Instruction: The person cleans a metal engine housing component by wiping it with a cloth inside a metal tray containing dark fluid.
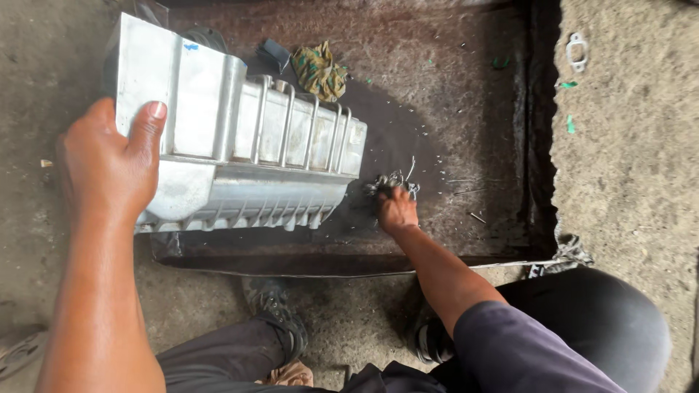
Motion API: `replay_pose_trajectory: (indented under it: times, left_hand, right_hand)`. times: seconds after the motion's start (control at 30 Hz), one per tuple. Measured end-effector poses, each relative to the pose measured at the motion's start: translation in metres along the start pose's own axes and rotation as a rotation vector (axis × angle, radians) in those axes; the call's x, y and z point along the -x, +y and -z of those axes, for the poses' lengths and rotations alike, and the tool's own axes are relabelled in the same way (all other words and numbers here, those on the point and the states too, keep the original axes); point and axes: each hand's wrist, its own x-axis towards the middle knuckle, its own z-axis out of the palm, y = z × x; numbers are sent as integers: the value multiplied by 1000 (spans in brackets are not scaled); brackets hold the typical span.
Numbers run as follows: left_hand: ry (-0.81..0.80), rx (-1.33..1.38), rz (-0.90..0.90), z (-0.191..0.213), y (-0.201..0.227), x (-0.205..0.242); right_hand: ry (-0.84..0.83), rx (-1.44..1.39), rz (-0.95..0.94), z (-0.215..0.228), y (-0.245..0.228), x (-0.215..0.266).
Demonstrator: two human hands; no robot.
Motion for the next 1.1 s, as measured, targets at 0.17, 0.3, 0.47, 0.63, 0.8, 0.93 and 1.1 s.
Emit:
replay_pose_trajectory:
  times: [0.17,0.3,0.47,0.63,0.8,0.93,1.1]
  left_hand:
    - [15,42,7,2,-5,1]
    - [12,56,5,-3,-23,-2]
    - [55,93,-137,-18,-43,-12]
    - [93,121,-169,-17,-41,-9]
    - [96,80,-171,-24,-39,-3]
    - [87,64,-122,-27,-38,-4]
    - [121,50,-174,-27,-42,-8]
  right_hand:
    - [225,-715,-161,10,-5,-22]
    - [411,-1308,6,119,-86,-8]
    - [545,-1207,321,219,-193,54]
    - [913,-609,470,207,-236,49]
    - [1026,-485,323,254,-235,-42]
    - [946,-525,356,253,-237,-19]
    - [917,-588,373,205,-240,45]
